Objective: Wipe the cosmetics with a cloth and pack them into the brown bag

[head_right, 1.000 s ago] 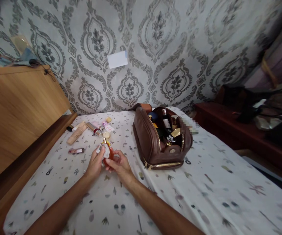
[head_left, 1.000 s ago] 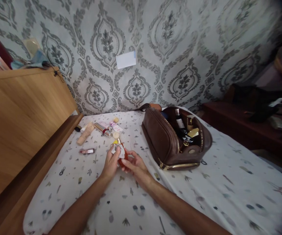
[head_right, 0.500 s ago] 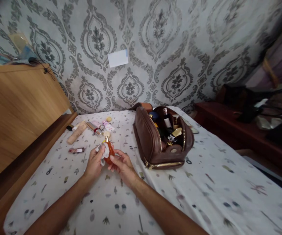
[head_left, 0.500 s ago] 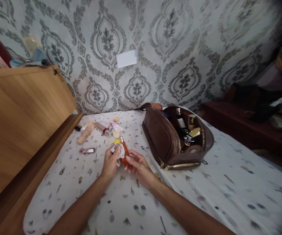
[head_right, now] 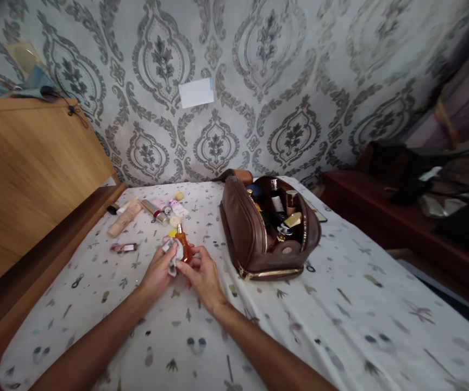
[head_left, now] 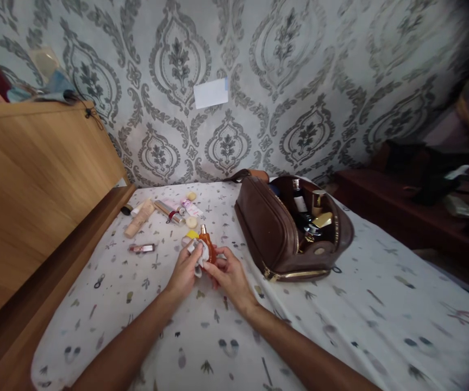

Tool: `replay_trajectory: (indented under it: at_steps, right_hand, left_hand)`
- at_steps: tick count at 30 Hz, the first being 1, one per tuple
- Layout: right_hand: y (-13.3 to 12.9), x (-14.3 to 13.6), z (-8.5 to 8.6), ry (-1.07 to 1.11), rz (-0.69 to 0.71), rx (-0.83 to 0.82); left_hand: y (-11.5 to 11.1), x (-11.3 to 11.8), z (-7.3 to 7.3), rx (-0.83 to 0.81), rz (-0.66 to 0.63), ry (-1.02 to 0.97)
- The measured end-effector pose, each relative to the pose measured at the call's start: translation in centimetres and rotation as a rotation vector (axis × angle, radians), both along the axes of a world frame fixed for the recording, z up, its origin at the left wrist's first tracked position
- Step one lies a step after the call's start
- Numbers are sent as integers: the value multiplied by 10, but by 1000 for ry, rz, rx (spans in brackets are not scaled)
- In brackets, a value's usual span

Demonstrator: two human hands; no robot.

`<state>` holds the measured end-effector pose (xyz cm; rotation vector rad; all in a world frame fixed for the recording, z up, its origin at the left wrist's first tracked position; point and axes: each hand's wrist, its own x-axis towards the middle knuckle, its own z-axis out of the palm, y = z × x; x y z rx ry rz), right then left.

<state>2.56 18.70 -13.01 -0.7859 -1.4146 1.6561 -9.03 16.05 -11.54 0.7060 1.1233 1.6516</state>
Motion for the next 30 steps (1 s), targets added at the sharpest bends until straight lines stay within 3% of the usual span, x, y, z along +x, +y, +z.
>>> replay_trajectory:
  at_steps: [5,11,14,18,24,30]
  right_hand:
    - [2,8,11,-49,-202,169]
    - [17,11,13,50,-58,66]
    - [19,10,11,112,13,-56]
    - [21,10,11,217,-34,-114]
    - [24,12,10,280,-118,-58]
    - [21,13,10,246,-59,-15]
  left_hand:
    - [2,-13,-3,-11,28,66]
    - [1,-23,-8,-105,-184,144]
    - [1,-22,-10,-158,-204,130]
    - [3,-23,-2,-195,-218,88]
    - [-2,-26,18,-205,-362,94]
    - [3,-25,7,-182,-260,134]
